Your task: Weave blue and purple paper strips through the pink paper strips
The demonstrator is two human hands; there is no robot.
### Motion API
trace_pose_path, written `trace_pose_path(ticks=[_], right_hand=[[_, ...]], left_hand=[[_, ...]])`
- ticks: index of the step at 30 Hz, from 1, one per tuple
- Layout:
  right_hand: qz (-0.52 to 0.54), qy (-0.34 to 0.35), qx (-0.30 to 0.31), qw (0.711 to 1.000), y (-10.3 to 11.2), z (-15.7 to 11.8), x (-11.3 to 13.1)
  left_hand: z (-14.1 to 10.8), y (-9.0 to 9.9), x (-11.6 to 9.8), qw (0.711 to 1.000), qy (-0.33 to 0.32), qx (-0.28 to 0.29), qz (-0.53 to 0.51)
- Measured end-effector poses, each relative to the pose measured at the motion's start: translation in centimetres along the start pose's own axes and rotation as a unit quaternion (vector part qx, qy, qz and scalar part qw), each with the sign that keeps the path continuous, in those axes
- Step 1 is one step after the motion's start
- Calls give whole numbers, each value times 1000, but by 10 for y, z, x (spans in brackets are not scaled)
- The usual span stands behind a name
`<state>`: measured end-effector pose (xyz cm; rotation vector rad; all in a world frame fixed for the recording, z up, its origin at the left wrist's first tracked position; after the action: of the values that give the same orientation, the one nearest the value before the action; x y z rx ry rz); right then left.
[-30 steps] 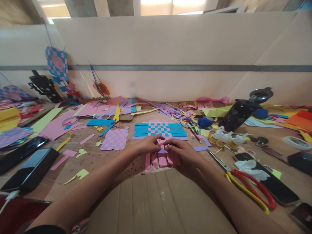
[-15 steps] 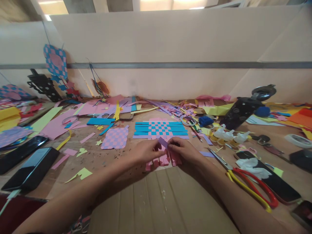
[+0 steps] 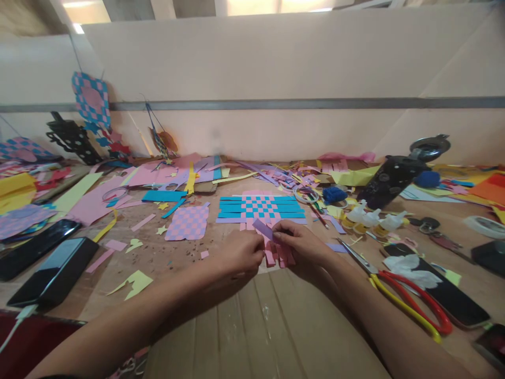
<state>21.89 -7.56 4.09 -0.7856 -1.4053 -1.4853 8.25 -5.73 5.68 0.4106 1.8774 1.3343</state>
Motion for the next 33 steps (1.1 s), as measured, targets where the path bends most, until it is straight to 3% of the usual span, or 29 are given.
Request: trace_pose_path(ticks=[5,11,14,21,29,33], right_hand=[[-23,34,43,998,-2,-2,6],[-43,42,103,993,-10,-5,11],[-72,47,124,989,-16,-5,11],[-159,56,85,982,-21,-1,11],[-189,63,58,978,-24,0,8],[-198,58,47,977,-22,0,4]], left_hand=[[16,12,29,984,40,10,-172],[27,3,53,940,103,66,-319],[29,3,52,939,96,65,-324],[25,17,33,970,33,19,-239],[21,17,33,977,17,13,-214],[16,12,32,963,17,51,-264]])
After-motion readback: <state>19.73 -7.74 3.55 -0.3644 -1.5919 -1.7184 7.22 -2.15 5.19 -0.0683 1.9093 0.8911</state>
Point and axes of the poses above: each hand's wrist, its own z-axis towards the middle knuckle, its own y-axis out of the back of the hand, x = y × z, the point moved 9 cm from there along z, towards the middle knuckle, and after that the axes turned 4 degrees about y, right-handed, at the moved point
